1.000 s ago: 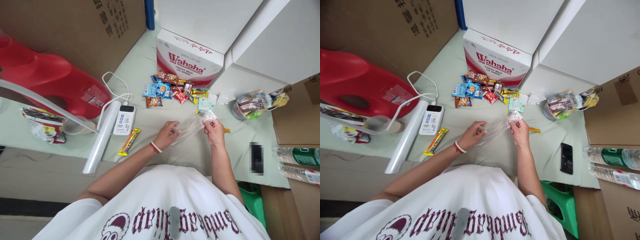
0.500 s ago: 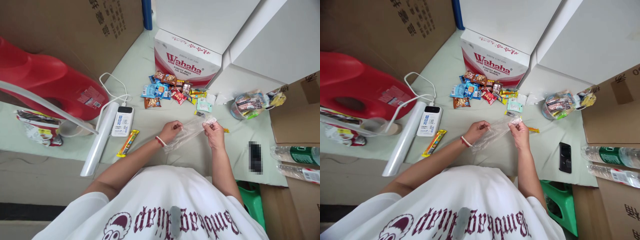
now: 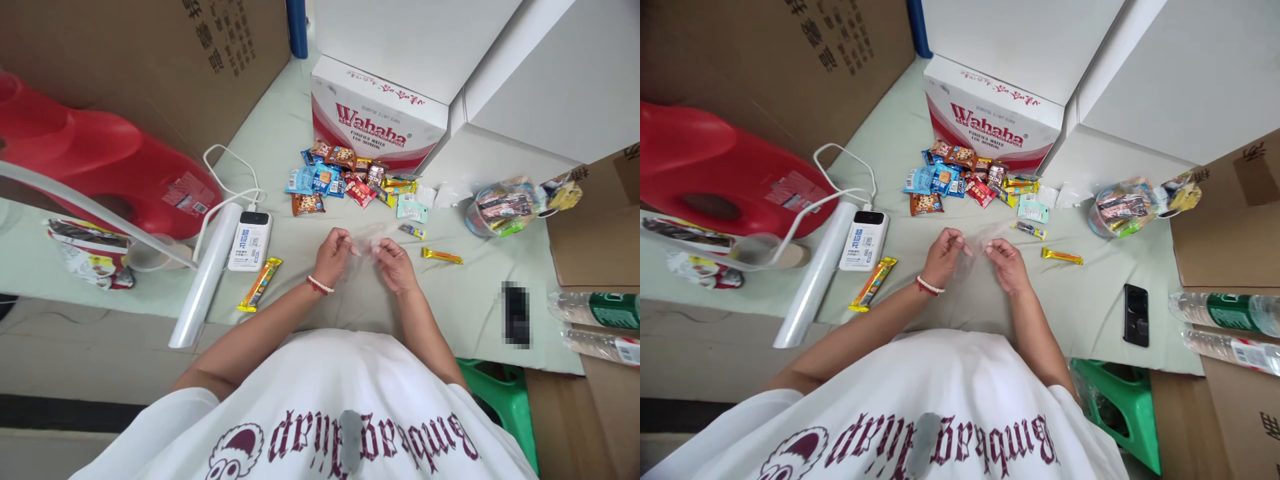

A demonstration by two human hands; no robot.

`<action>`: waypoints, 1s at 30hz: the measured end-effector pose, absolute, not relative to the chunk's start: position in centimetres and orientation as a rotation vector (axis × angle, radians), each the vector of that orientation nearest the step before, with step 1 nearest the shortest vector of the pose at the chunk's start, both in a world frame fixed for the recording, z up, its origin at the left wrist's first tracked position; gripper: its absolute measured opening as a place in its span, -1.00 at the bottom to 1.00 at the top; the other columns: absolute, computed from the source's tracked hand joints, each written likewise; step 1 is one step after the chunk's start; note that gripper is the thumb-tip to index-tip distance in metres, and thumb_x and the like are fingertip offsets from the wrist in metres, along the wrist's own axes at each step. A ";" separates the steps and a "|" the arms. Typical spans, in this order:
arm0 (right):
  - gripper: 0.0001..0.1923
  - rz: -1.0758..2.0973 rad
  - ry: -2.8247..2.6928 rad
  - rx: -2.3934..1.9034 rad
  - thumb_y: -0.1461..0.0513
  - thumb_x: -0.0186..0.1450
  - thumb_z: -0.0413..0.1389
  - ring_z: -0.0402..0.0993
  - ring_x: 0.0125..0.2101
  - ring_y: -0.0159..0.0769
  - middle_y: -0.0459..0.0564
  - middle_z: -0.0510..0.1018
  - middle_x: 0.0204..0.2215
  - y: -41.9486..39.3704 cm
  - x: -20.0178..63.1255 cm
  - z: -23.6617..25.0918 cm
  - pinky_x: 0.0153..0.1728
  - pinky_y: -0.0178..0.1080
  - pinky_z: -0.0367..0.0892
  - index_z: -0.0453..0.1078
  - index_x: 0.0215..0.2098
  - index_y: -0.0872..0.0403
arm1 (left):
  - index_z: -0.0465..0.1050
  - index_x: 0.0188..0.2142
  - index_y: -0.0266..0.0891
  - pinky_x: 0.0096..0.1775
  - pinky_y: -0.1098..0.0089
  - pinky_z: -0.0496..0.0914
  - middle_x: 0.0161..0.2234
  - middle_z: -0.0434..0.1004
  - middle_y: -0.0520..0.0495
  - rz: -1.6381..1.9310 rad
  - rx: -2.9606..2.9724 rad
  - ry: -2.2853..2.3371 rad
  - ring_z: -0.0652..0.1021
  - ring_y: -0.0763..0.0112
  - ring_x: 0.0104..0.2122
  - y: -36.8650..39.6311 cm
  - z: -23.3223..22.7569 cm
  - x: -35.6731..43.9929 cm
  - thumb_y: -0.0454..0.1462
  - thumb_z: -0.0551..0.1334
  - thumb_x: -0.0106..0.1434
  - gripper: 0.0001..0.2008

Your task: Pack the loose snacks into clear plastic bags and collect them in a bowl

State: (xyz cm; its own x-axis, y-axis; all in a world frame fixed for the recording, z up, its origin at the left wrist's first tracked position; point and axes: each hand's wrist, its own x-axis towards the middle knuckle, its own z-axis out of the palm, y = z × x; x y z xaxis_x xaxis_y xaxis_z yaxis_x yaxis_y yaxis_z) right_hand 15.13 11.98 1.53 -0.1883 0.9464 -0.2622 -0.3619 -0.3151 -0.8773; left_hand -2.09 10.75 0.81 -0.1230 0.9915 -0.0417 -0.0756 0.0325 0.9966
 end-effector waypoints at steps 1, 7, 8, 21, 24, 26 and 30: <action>-0.63 1.683 -0.804 -1.048 0.11 0.00 0.52 0.50 -0.36 -0.39 -0.18 0.53 -0.42 12.2 15.5 1.5 -0.24 -0.31 0.48 0.50 -0.33 -0.02 | 0.29 -0.24 -0.14 -0.22 0.37 0.37 -0.51 0.48 0.11 1.347 1.053 1.306 0.51 0.42 -0.43 10.9 0.7 -2.5 -0.01 0.21 0.39 -0.72; -0.61 1.672 -0.698 -1.141 0.11 0.02 0.50 0.27 -0.59 -0.51 -0.25 0.36 -0.52 12.1 17.8 1.5 -0.63 -0.44 0.29 0.43 -0.33 0.00 | 0.22 -0.23 -0.10 -0.56 0.44 0.24 -0.59 0.26 0.23 1.356 0.929 1.304 0.34 0.49 -0.69 11.2 1.0 -3.8 -0.07 0.18 0.41 -0.79; -0.61 1.660 -0.692 -1.154 0.11 0.02 0.50 0.25 -0.60 -0.52 -0.25 0.34 -0.54 12.0 17.9 1.4 -0.66 -0.46 0.25 0.43 -0.33 0.00 | 0.21 -0.23 -0.10 -0.59 0.45 0.20 -0.60 0.25 0.23 1.344 0.901 1.298 0.31 0.51 -0.71 11.2 1.0 -3.7 -0.07 0.19 0.40 -0.78; -0.55 1.430 -0.703 -1.293 0.09 -0.05 0.49 0.17 -0.61 -0.55 -0.27 0.27 -0.56 13.0 19.8 1.0 -0.72 -0.49 0.06 0.36 -0.36 0.01 | 0.52 -0.44 -0.29 -0.57 0.49 0.13 -0.43 0.63 -0.12 0.554 0.748 0.983 0.32 0.62 -0.63 8.5 0.9 -5.8 0.02 0.54 -0.07 -0.55; -0.53 1.404 -0.733 -1.322 0.08 -0.05 0.49 0.17 -0.60 -0.55 -0.26 0.33 -0.53 13.0 20.4 1.0 -0.70 -0.48 0.03 0.36 -0.35 0.01 | 0.53 -0.48 -0.29 -0.61 0.48 -0.05 -0.54 0.57 -0.07 0.580 0.739 1.024 0.14 0.67 -0.69 8.2 0.4 -5.8 -0.01 0.54 -0.11 -0.58; -0.53 1.411 -0.763 -1.370 0.07 -0.05 0.47 0.11 -0.63 -0.57 -0.24 0.40 -0.51 12.8 20.6 1.0 -0.71 -0.47 -0.05 0.36 -0.34 0.02 | 0.51 -0.47 -0.28 -0.61 0.48 -0.11 -0.59 0.50 -0.02 0.638 0.702 1.070 0.11 0.68 -0.69 8.1 0.2 -5.9 -0.01 0.54 -0.12 -0.57; -0.54 1.410 -0.789 -1.494 0.04 -0.04 0.44 0.00 -0.69 -0.59 -0.23 0.43 -0.56 12.3 20.8 0.8 -0.71 -0.44 -0.17 0.35 -0.35 0.02 | 0.44 -0.51 -0.25 -0.59 0.50 -0.07 -0.65 0.35 0.09 0.687 0.735 1.166 0.15 0.64 -0.68 8.0 -0.1 -6.1 0.01 0.54 -0.13 -0.55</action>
